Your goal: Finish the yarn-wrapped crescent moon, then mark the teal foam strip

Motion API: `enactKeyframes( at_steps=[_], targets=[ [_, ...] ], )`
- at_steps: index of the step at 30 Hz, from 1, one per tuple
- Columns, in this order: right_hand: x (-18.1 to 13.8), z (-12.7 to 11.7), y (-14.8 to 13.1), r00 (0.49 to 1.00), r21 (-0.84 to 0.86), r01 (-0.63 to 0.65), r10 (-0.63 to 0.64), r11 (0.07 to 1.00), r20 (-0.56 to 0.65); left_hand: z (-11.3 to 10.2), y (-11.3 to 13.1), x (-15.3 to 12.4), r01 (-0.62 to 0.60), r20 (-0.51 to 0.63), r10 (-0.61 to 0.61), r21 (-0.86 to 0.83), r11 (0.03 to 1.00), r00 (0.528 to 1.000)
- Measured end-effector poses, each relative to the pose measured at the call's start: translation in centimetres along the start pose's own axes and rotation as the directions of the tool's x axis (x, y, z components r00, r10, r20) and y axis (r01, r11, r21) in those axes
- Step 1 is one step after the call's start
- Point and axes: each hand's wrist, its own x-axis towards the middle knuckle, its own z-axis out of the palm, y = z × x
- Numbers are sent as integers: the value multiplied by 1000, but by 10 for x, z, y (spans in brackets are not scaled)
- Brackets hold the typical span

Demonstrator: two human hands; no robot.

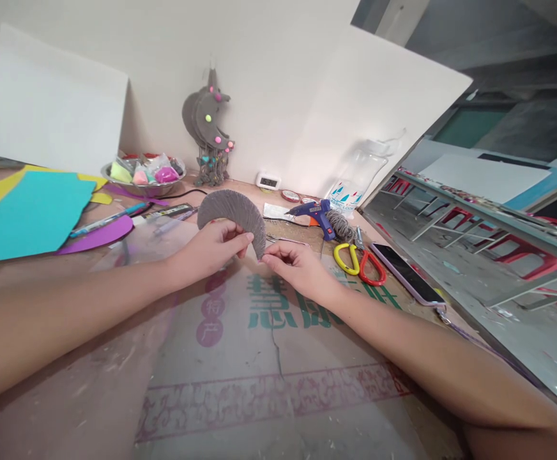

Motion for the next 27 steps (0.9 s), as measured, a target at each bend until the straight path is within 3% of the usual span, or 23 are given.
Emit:
enactKeyframes(
  at_steps=[11, 21, 27],
  targets=[
    [0, 0, 0, 1000, -15, -2, 1, 1000, -13, -2, 3, 0, 43, 31, -43, -16, 999, 999],
    [-1, -1, 3, 1000, 32, -1, 1, 999, 2, 0, -2, 1, -10, -26, 11, 4, 1000, 1000],
    [0, -1, 9, 994, 115, -20, 32, 993, -102, 0, 0, 1, 6, -44, -7, -17, 1000, 999]
  ],
)
